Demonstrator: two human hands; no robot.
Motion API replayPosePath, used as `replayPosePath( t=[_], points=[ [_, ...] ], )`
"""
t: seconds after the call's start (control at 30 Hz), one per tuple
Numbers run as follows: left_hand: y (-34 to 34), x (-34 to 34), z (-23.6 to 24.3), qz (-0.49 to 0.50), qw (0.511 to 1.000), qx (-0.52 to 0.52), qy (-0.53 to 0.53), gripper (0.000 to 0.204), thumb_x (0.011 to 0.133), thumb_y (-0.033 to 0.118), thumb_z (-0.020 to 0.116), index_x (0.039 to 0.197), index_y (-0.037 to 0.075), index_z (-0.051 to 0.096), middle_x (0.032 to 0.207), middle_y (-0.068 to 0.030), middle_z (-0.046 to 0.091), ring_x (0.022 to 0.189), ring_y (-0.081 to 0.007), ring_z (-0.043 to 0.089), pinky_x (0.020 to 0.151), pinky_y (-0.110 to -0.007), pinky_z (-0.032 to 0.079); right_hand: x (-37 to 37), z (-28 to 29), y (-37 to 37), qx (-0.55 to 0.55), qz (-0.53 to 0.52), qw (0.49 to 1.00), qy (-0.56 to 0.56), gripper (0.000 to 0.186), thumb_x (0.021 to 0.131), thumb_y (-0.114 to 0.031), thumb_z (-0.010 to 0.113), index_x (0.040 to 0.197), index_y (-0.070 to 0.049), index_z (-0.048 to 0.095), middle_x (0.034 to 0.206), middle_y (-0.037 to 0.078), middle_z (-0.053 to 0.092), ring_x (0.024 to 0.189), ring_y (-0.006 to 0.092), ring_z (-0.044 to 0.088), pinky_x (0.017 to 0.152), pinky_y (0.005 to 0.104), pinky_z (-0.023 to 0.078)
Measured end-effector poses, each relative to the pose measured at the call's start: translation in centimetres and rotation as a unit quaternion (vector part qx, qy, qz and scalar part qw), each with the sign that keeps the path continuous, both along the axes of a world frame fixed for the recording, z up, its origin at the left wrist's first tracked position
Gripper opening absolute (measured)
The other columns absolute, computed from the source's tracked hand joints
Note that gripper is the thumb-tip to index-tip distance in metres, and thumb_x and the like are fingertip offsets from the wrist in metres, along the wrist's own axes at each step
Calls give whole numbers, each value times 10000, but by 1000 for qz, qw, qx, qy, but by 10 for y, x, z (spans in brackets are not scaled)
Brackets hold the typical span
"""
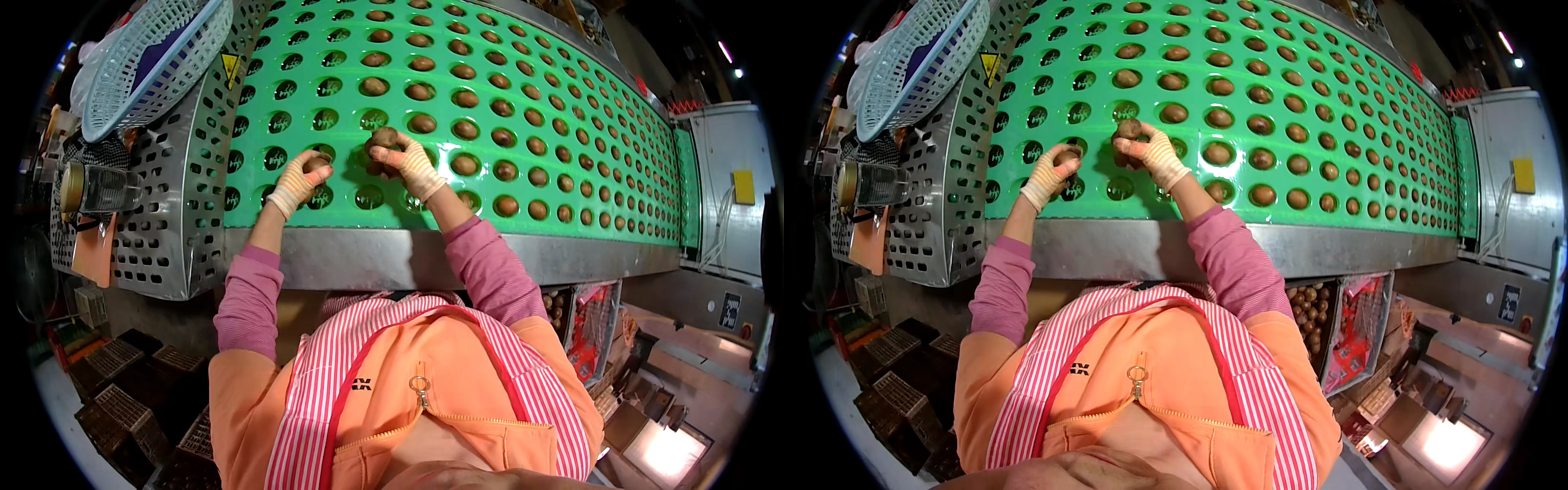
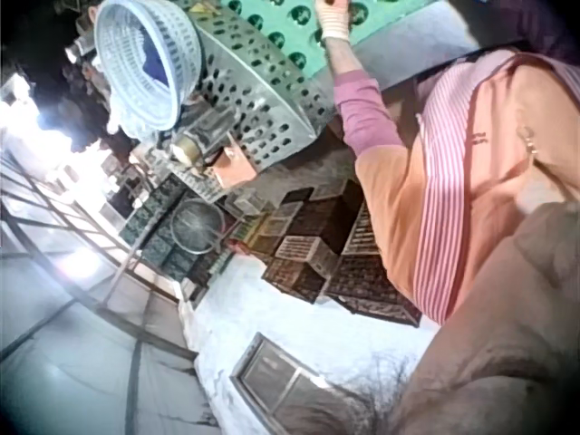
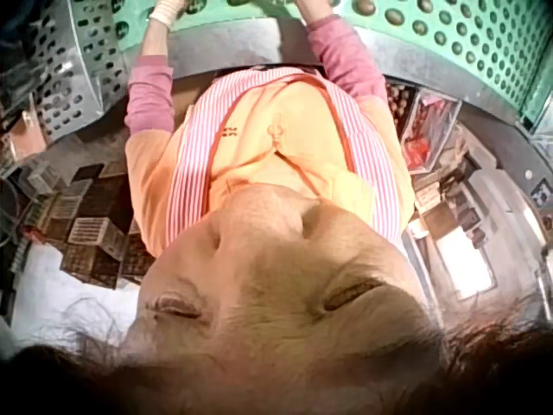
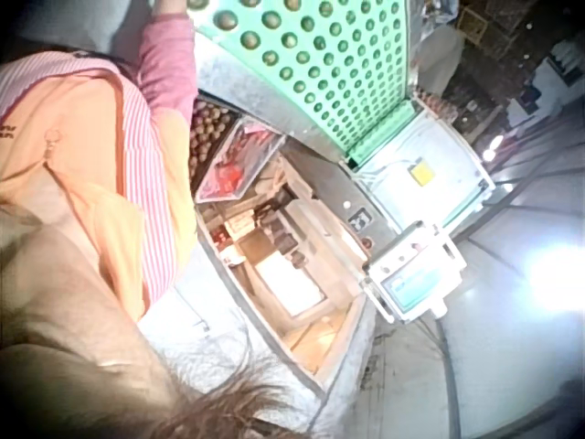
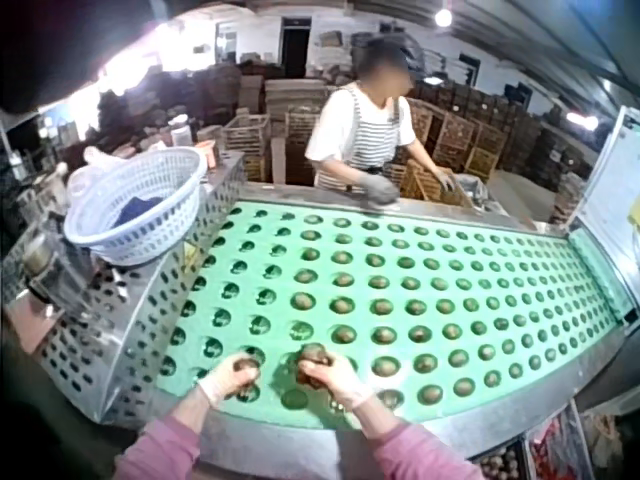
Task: The person places macadamia nuts from a basket into individual slots on a moving conveyor belt, carries a full crate to a stack, and then continues placing more nuts into the belt slots.
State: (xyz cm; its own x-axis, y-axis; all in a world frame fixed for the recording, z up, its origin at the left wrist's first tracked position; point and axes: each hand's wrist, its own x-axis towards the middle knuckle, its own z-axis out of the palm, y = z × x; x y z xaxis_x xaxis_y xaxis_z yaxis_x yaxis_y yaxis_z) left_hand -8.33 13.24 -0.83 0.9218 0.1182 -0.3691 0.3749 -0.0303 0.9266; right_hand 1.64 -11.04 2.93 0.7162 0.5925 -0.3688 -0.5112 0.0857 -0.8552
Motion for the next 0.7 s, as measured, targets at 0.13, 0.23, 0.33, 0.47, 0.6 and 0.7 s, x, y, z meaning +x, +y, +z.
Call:
replayPosePath(
  t=[0.13, 0.23, 0.33, 0.47, 0.6, 0.7],
  points=[
    [18, 15, 4, -7, 976, 177, -125, 474, 752, 289, 781, 1126, 32, 641, 1294, -166, 515, 1162, -276, 528, 996, -370, 431, 24, 2, 20, -6, -15, 1000, -12, 529, 752, -207, 832, 1190, -34, 593, 969, 2, 648, 825, 115, 590, 623, 274, 467],
    [19, 61, 35, 14, 937, 327, -122, 512, 784, 371, 746, 1174, 59, 636, 1301, -199, 501, 1166, -352, 529, 1000, -397, 435, 58, 0, 31, -36, -28, 999, -24, 500, 761, -222, 826, 1176, -51, 606, 970, -12, 642, 793, 104, 566, 628, 279, 453],
    [30, 100, 14, -103, 902, 418, 8, 522, 811, 422, 719, 1192, 74, 638, 1304, -192, 495, 1150, -361, 537, 1000, -401, 436, 74, -1, 42, -99, -2, 995, -13, 505, 761, -250, 830, 1176, -63, 611, 929, -21, 636, 776, 99, 553, 624, 284, 446],
    [24, 149, 40, -59, 865, 497, -36, 368, 945, 378, 546, 1222, 146, 616, 1295, -157, 512, 1136, -351, 544, 982, -437, 449, 86, 4, 27, -159, 4, 984, -77, 445, 765, -286, 828, 1137, -126, 645, 889, -66, 648, 719, 54, 532, 555, 246, 373],
    [34, 192, 3, -202, 728, 647, -102, 487, 949, 363, 501, 1411, 219, 442, 1432, -105, 438, 1297, -318, 437, 1098, -479, 335, 81, 15, 20, -187, -38, 980, -63, 449, 760, -224, 810, 1143, -81, 626, 934, -18, 651, 796, 94, 573, 683, 269, 444],
    [28, 195, -26, -210, 723, 647, -121, 641, 960, 384, 467, 1530, 250, 208, 1580, -107, 207, 1449, -327, 211, 1170, -499, 208, 78, -18, -26, -286, 33, 907, -307, 509, 696, -225, 808, 1148, -86, 620, 1085, 104, 624, 967, 247, 617, 857, 360, 511]
  ],
)
